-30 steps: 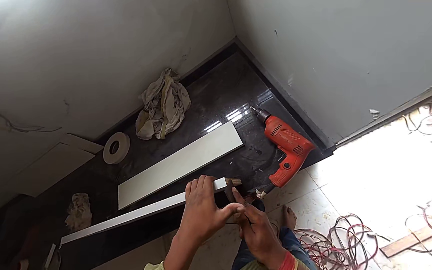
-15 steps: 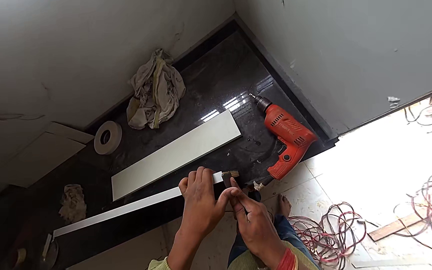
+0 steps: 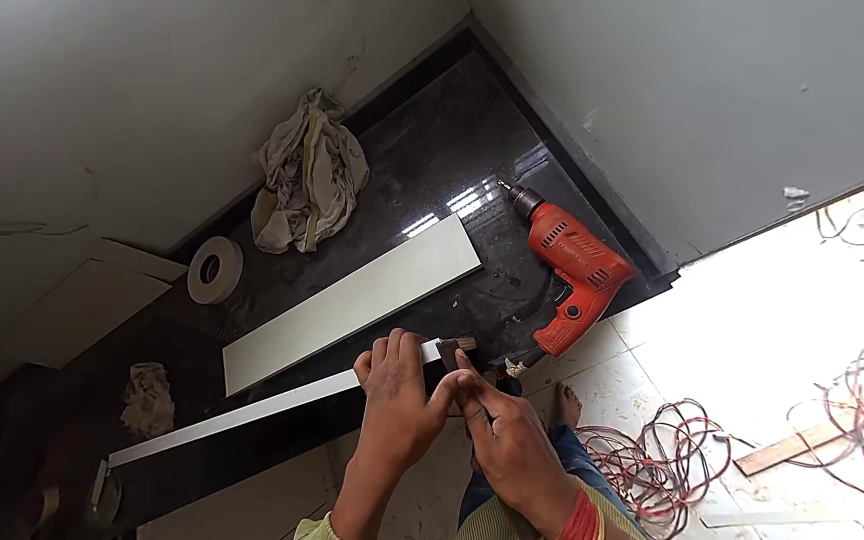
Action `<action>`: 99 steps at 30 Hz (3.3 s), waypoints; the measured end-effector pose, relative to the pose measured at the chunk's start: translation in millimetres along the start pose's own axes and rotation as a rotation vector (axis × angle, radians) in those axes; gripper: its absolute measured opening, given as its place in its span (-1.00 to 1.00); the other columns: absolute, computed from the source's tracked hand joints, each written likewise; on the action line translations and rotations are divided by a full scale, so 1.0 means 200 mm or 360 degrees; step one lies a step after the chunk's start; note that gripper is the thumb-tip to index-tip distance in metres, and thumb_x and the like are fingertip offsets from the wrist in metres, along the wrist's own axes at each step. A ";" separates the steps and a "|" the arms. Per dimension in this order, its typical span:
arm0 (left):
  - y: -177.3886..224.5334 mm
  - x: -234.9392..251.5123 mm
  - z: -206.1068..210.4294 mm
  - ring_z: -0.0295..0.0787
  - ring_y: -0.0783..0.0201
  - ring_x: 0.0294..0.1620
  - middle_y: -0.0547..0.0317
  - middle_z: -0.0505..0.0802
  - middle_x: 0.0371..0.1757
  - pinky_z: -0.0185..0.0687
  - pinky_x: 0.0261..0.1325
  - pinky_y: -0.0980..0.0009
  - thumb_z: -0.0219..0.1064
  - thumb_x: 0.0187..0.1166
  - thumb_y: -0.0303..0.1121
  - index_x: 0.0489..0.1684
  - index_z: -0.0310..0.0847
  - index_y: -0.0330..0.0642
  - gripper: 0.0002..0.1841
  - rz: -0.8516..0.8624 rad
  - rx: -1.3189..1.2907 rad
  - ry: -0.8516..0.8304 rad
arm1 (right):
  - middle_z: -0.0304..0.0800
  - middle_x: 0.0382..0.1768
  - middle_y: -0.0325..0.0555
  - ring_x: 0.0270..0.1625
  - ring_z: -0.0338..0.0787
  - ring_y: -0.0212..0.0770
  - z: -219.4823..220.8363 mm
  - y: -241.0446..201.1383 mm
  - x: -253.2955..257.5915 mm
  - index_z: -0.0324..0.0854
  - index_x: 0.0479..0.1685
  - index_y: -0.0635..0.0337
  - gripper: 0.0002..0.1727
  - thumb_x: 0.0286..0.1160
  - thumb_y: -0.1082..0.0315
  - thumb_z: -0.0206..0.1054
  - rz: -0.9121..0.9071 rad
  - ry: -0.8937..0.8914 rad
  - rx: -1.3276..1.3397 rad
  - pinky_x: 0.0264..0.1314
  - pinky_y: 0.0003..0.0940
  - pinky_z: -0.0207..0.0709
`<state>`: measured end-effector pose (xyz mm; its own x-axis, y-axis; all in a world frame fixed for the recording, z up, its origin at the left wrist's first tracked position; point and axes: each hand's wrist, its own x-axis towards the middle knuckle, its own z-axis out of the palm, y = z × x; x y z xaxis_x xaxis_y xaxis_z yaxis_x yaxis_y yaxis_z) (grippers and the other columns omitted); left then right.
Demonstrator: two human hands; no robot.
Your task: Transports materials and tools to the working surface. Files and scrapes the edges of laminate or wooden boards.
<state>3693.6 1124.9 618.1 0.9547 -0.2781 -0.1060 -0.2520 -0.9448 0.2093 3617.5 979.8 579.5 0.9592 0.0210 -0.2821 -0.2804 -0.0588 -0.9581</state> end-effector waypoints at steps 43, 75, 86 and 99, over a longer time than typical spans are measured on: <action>-0.03 0.00 -0.02 0.62 0.03 0.18 0.08 0.74 0.05 0.29 0.30 -0.16 -0.09 0.18 0.77 0.11 0.62 -0.20 0.10 0.0172 0.0102 -0.0060 | 0.88 -0.17 -0.08 -0.23 0.80 -0.34 -0.02 0.27 0.04 0.51 0.67 -0.03 -0.45 0.84 -0.02 0.06 -0.0539 0.0010 -0.0032 -0.04 -0.39 0.71; -0.02 -0.02 -0.01 0.60 -0.02 0.24 0.01 0.72 0.09 0.22 0.37 -0.21 -0.21 0.41 0.64 0.17 0.61 -0.26 0.03 0.0134 0.0044 -0.0038 | 0.92 -0.12 -0.06 -0.15 0.89 -0.14 0.01 0.05 -0.05 0.51 0.66 0.06 -0.47 0.85 0.07 0.03 -0.0233 0.0101 -0.0284 -0.02 -0.19 0.75; -0.01 -0.03 0.01 0.59 -0.04 0.26 0.01 0.72 0.10 0.21 0.38 -0.22 -0.17 0.50 0.55 0.15 0.62 -0.23 -0.07 0.0113 0.0073 -0.0017 | 0.91 -0.19 -0.06 -0.23 0.88 -0.14 0.04 0.03 -0.04 0.53 0.64 0.09 -0.48 0.85 0.08 0.03 -0.0172 0.0160 -0.0318 -0.09 -0.20 0.76; -0.02 -0.03 0.02 0.61 -0.04 0.22 0.00 0.73 0.05 0.23 0.35 -0.21 -0.24 0.46 0.62 0.10 0.62 -0.24 0.00 0.0134 0.0077 0.0038 | 0.90 -0.19 -0.07 -0.20 0.88 -0.12 0.00 0.03 -0.05 0.54 0.63 0.05 -0.48 0.87 0.05 -0.01 -0.0218 0.0086 -0.0354 -0.08 -0.16 0.76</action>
<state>3687.9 1128.9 614.0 0.9331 -0.3534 -0.0667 -0.3385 -0.9256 0.1695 3607.3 979.6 576.8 0.9898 -0.0090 -0.1420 -0.1389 -0.2773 -0.9507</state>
